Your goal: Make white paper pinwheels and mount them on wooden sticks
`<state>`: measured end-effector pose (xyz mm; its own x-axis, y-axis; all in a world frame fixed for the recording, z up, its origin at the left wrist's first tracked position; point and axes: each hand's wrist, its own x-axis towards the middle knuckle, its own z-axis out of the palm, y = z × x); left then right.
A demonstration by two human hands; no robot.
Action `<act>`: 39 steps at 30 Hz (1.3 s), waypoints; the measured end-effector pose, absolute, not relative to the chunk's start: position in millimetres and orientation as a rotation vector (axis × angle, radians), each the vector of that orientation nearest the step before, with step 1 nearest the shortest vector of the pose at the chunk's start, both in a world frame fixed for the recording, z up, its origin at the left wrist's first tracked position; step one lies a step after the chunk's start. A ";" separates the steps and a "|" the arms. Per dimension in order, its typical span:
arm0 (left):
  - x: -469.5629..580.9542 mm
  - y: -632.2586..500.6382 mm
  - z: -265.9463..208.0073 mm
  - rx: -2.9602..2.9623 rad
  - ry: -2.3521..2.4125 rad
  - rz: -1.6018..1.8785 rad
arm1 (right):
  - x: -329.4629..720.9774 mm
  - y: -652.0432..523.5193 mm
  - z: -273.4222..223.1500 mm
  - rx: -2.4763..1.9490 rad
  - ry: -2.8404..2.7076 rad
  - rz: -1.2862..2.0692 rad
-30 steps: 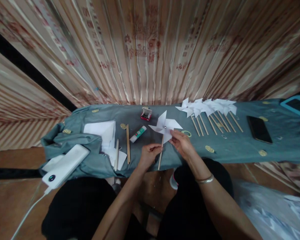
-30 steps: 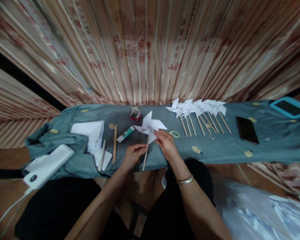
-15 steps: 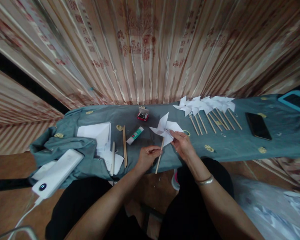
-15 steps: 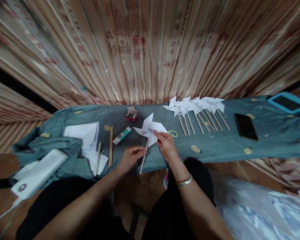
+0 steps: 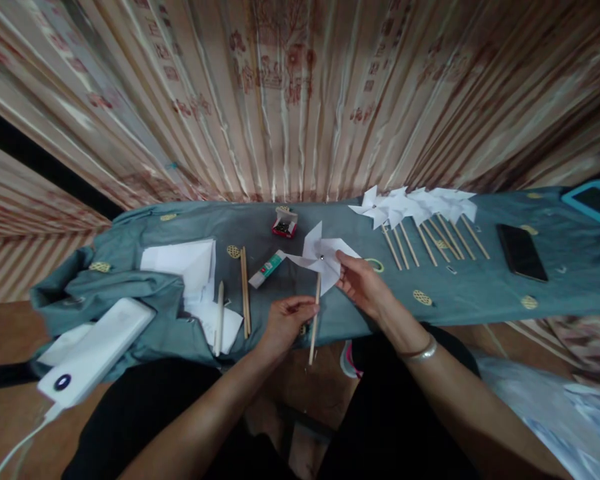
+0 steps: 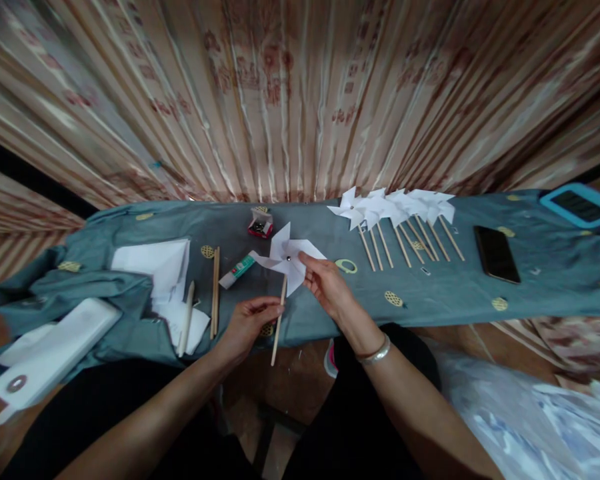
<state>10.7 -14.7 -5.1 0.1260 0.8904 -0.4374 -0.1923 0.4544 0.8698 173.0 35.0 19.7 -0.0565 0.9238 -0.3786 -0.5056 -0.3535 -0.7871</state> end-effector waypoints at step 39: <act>6.0 -7.1 1.4 0.766 1.198 0.843 | 181.1 40.9 14.2 -1.096 -0.538 1.580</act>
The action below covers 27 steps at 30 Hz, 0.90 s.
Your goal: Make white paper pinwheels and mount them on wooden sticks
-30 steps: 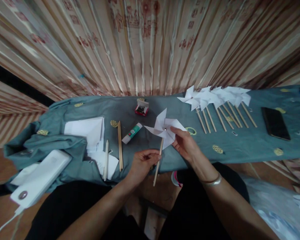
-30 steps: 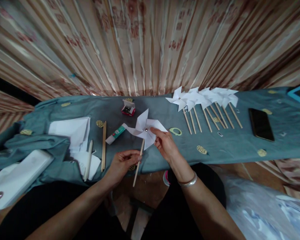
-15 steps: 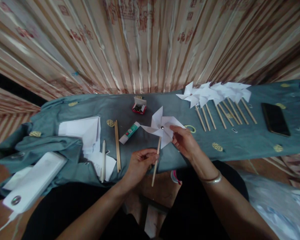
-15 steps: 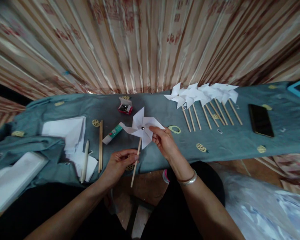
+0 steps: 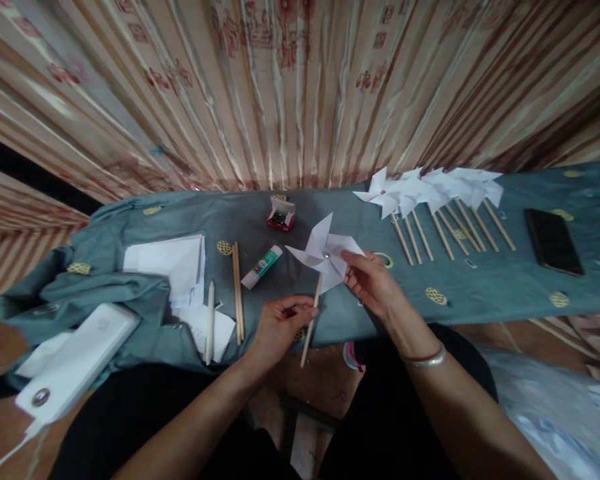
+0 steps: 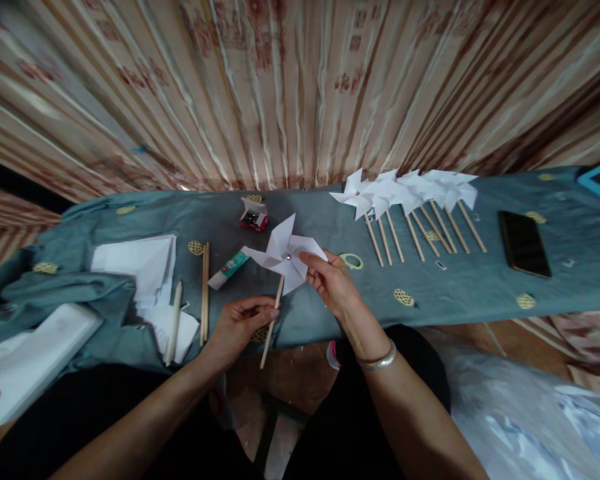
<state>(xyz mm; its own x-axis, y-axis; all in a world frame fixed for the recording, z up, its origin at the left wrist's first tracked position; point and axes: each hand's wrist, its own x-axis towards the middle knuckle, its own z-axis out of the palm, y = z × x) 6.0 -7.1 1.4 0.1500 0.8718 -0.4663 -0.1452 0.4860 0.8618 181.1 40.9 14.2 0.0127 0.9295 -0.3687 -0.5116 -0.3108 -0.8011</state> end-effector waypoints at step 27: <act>0.9 -1.1 4.3 0.795 1.249 0.861 | 191.4 45.4 10.7 -1.189 -0.719 1.308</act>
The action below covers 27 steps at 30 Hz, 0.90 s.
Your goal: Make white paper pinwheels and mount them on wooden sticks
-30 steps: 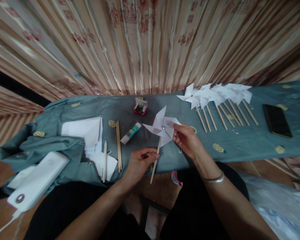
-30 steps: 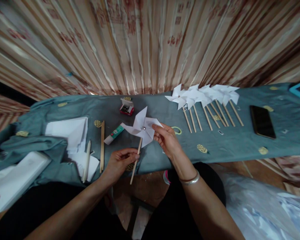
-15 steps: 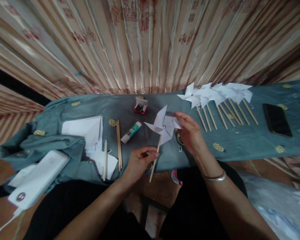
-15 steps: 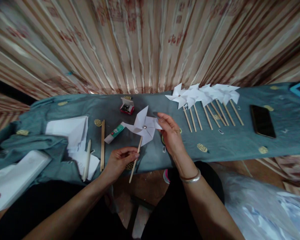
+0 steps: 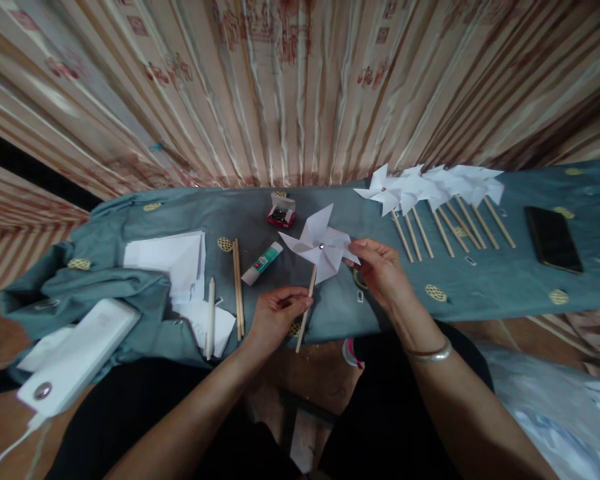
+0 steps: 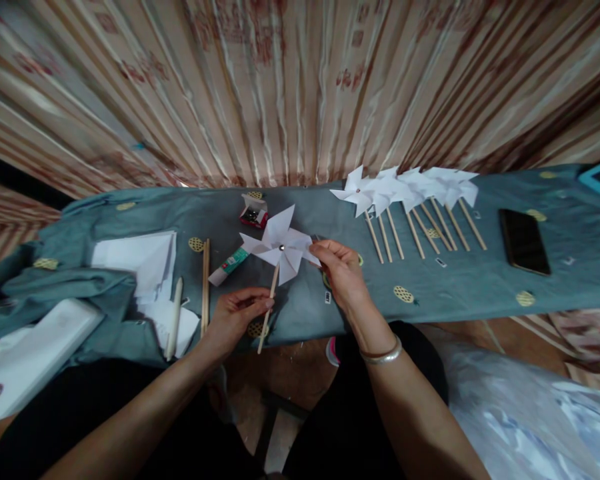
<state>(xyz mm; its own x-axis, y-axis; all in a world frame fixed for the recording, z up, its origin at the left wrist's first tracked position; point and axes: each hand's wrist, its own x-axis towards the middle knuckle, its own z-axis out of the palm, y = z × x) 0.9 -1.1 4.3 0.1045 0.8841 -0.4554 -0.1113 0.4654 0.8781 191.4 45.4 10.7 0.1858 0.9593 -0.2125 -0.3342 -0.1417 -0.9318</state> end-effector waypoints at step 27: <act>0.8 -1.1 2.2 0.806 1.246 0.891 | 181.6 32.9 17.5 -1.196 -0.852 1.648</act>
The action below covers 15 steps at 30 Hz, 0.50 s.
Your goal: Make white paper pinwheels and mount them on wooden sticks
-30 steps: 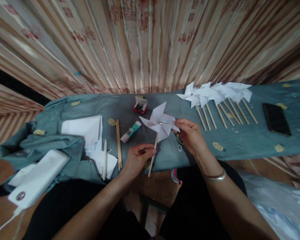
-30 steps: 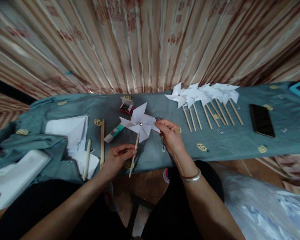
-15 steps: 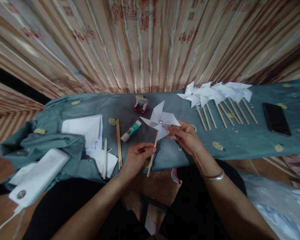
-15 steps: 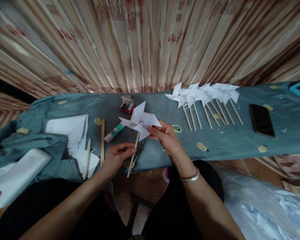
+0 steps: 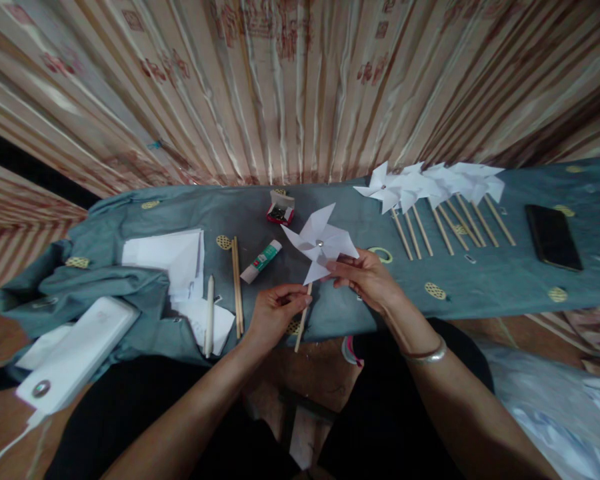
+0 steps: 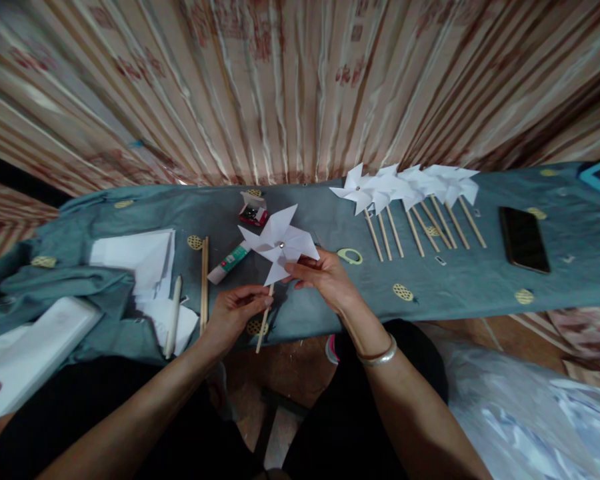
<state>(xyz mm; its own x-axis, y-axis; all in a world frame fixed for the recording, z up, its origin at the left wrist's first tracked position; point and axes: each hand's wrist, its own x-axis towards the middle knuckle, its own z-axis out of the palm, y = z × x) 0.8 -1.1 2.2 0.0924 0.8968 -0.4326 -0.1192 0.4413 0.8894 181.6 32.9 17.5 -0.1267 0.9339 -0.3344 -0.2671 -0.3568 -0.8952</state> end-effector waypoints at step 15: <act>-0.1 -0.9 2.5 0.848 1.244 0.872 | 198.8 42.1 15.5 -1.209 -0.731 1.400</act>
